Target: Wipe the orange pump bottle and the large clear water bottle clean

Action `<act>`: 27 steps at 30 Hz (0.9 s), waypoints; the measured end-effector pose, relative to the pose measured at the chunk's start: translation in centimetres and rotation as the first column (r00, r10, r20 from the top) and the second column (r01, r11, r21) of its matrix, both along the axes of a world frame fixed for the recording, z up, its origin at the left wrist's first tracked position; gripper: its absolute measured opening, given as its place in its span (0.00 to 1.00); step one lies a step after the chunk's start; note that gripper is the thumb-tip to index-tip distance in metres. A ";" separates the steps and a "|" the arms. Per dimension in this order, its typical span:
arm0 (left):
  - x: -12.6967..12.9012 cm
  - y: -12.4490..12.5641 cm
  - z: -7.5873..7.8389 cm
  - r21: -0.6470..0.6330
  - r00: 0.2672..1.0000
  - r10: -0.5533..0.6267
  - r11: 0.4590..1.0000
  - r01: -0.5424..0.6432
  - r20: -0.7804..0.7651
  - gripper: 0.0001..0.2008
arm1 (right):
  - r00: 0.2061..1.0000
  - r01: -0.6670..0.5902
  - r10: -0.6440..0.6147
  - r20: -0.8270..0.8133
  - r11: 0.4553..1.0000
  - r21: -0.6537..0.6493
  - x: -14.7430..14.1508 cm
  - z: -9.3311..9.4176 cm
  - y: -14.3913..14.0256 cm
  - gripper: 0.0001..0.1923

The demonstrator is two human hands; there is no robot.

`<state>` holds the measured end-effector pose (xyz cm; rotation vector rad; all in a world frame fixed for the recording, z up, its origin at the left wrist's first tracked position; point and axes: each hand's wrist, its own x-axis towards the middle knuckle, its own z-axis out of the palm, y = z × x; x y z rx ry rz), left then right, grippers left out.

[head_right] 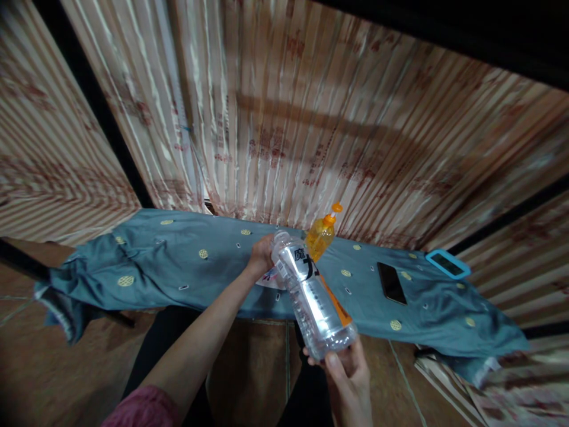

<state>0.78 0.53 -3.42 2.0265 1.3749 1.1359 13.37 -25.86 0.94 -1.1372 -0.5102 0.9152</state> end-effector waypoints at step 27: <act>0.1 -0.1 0.4 -0.011 0.997 0.015 1.000 -0.016 -0.081 0.11 | 0.999 -0.014 0.015 0.032 1.000 -0.019 0.2 0.0 0.1 0.29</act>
